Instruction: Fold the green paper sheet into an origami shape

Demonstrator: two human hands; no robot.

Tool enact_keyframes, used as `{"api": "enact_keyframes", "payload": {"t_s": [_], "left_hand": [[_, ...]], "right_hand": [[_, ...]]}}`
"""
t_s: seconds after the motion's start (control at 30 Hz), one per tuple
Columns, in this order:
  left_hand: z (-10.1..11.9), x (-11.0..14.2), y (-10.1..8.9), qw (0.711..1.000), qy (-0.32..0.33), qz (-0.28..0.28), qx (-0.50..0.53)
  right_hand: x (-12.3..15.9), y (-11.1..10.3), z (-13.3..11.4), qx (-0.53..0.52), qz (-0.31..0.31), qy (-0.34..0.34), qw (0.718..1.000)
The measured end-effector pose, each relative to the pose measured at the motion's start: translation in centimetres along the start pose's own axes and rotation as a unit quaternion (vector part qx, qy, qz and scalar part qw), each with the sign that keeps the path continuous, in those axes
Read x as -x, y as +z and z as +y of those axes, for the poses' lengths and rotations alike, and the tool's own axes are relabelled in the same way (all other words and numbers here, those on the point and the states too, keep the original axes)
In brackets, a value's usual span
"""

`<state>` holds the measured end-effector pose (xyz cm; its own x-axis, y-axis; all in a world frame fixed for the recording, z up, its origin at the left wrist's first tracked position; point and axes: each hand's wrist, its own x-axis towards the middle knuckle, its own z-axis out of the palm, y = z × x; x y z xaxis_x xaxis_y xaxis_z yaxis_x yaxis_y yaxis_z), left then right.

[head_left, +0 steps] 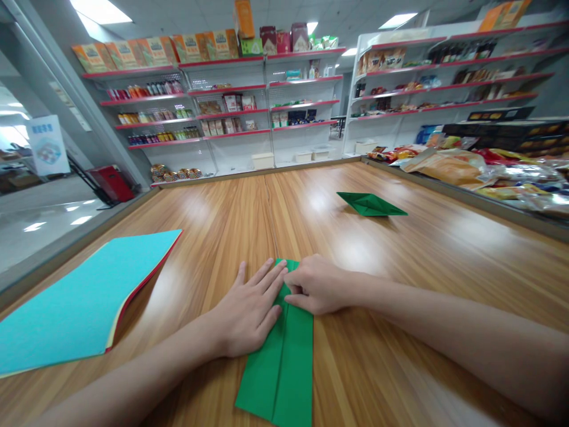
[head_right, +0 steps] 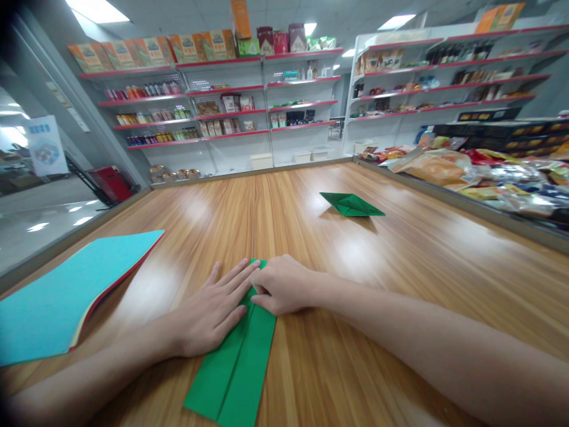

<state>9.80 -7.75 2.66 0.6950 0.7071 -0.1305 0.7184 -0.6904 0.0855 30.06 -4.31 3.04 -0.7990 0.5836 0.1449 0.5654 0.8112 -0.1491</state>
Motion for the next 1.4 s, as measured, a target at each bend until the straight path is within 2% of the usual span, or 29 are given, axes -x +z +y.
{"api": "enact_keyframes", "payload": {"t_s": [0.17,0.63,1.0,1.4], "left_hand": [[-0.1,-0.2,0.3,1.000,0.000,0.004,0.003],[-0.3,0.0,0.5,1.000,0.000,0.008,-0.007],[-0.4,-0.4,0.5,1.000,0.009,0.002,-0.010],[-0.4,-0.6,0.4,1.000,0.006,-0.005,-0.002]], "right_hand": [[0.1,0.5,-0.4,-0.019,0.003,-0.034,0.999],[0.2,0.4,-1.0,-0.017,-0.008,-0.041,0.999],[0.5,0.0,-2.8,-0.034,-0.042,-0.061,0.997],[0.6,0.2,-4.0,-0.026,-0.045,-0.080,0.995]]}}
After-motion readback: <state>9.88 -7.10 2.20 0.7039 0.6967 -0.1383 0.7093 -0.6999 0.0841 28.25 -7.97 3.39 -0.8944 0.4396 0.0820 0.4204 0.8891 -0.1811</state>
